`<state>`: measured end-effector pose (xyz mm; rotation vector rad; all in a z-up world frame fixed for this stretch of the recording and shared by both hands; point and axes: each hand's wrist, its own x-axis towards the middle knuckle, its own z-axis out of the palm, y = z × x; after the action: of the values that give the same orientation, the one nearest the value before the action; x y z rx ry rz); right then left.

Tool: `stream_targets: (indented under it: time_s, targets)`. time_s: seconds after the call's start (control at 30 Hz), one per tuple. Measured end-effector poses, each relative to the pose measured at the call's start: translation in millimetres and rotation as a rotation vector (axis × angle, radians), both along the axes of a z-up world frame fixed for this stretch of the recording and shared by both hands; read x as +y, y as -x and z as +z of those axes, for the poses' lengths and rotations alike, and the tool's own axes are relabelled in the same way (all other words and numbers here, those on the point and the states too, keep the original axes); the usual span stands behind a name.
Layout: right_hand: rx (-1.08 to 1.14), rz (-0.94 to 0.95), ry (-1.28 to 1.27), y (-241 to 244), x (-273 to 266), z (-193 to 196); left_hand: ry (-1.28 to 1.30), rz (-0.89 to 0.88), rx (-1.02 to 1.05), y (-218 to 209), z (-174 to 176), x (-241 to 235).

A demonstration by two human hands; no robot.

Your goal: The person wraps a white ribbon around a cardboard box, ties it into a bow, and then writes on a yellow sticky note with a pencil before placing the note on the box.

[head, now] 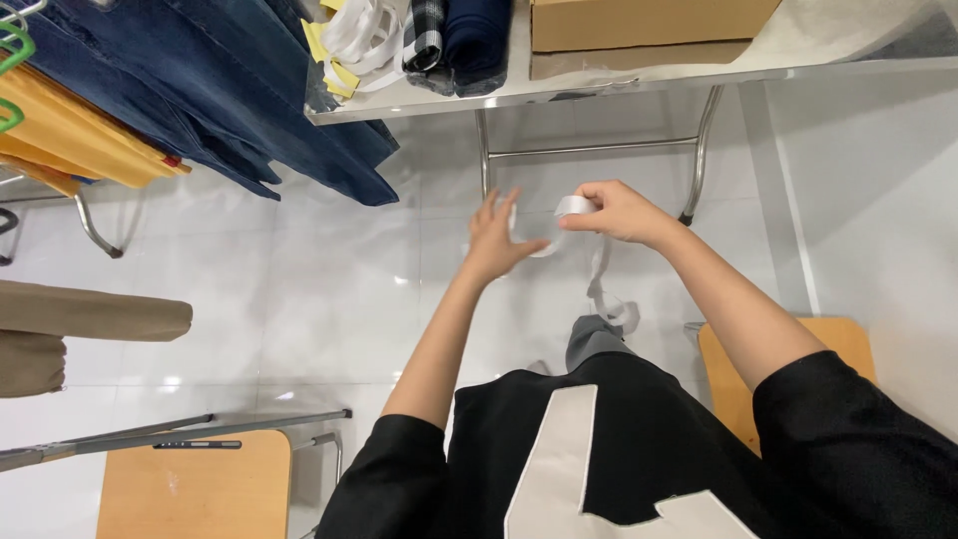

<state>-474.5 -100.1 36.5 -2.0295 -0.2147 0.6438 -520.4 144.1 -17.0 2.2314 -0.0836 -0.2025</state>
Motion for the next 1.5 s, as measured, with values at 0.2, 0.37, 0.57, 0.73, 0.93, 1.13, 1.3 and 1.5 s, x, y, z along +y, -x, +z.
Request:
stream_targets:
  time_s: [0.2,0.37,0.57,0.73,0.93,1.13,1.3,1.5]
  targets:
    - [0.071,0.131,-0.091,19,25,52,-0.177,-0.075,-0.041,-16,-19,-29]
    - [0.113,0.105,-0.066,23,-8,42,0.059,0.211,-0.063,-6,5,12]
    - [0.175,-0.02,0.004,24,-85,-8,0.109,0.574,-0.102,-16,-64,149]
    - [0.162,-0.101,0.063,16,-126,-26,-0.001,0.846,0.043,4,-107,217]
    - [0.081,-0.062,0.084,11,-65,36,0.061,0.359,-0.009,3,-67,120]
    - [0.082,0.118,-0.168,0,5,52,0.423,-0.129,-0.19,0,31,-6]
    - [0.106,0.121,-0.254,0,18,70,0.514,-0.099,-0.035,-8,47,-7]
    - [0.141,0.121,-0.255,2,16,65,0.47,-0.045,-0.044,-2,38,16]
